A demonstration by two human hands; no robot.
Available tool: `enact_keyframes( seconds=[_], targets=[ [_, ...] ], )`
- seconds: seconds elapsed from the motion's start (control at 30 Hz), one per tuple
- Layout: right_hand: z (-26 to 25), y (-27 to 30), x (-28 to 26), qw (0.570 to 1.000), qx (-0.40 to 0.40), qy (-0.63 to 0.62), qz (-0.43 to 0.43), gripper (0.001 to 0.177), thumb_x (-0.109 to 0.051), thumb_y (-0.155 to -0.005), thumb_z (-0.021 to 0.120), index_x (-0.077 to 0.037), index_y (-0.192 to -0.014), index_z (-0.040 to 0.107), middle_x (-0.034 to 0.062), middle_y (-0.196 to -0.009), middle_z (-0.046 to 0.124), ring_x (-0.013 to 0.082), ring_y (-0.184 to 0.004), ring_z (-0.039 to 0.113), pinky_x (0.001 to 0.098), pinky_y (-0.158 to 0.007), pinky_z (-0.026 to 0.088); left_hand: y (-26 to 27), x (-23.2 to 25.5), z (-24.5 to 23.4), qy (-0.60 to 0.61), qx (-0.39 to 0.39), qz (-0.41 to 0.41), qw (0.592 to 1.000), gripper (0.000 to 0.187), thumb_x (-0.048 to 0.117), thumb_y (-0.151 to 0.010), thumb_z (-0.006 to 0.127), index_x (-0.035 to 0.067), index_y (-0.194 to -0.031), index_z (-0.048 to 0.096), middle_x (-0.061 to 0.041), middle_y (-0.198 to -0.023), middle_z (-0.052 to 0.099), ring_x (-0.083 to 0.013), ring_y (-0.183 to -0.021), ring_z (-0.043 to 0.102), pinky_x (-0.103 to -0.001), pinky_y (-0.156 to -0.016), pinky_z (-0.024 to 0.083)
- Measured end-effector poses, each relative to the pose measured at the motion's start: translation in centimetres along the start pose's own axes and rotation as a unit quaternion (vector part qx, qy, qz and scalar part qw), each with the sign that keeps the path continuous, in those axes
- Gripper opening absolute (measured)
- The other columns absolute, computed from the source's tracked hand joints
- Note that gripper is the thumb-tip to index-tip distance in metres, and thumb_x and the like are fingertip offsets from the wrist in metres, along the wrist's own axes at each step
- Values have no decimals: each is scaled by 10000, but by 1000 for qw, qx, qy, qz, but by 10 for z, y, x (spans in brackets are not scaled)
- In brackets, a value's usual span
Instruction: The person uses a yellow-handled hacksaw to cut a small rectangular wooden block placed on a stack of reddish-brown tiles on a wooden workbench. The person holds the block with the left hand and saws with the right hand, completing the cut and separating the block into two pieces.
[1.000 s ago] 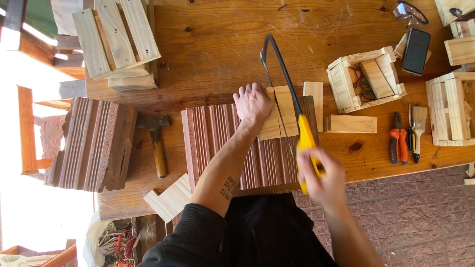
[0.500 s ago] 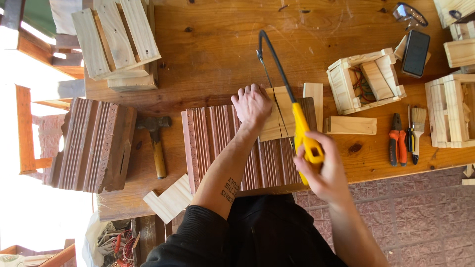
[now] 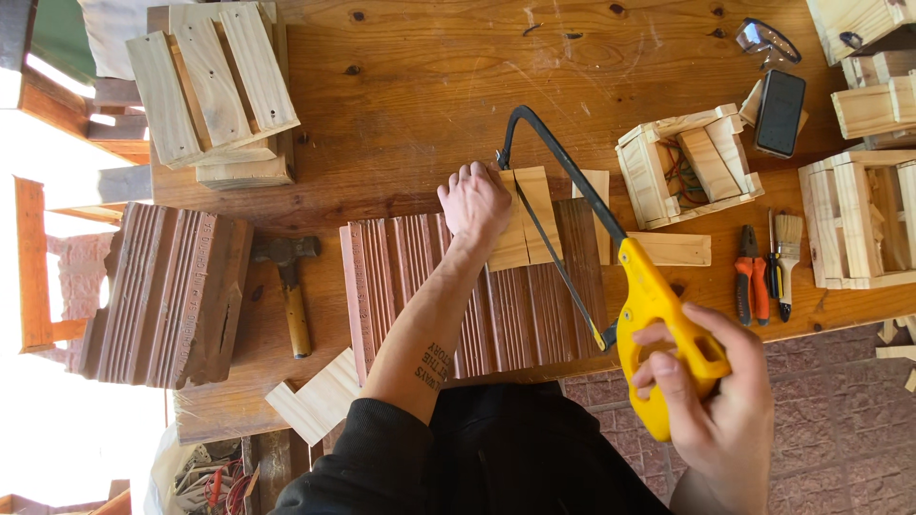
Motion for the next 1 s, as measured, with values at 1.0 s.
enact_keyframes(
  seconds=[1.0],
  targets=[
    [68,-113,15,964,53,220,-139,156,-131,-1029,649,-97,-1178,675,163,-861,727,394,-739,725,456,-623,587,-10,-14,33,-20,131,53,990,355,376,-1050,357,143,-924,594,-95,-869,680,-327,-915,705,-461,-839,438]
  ],
)
Point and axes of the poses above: each hand's wrist, its own y-axis away from the middle knuckle, its own z-axis out of the palm, x = y × z, the point moved 4 cm from there along -y, towards the middle knuckle
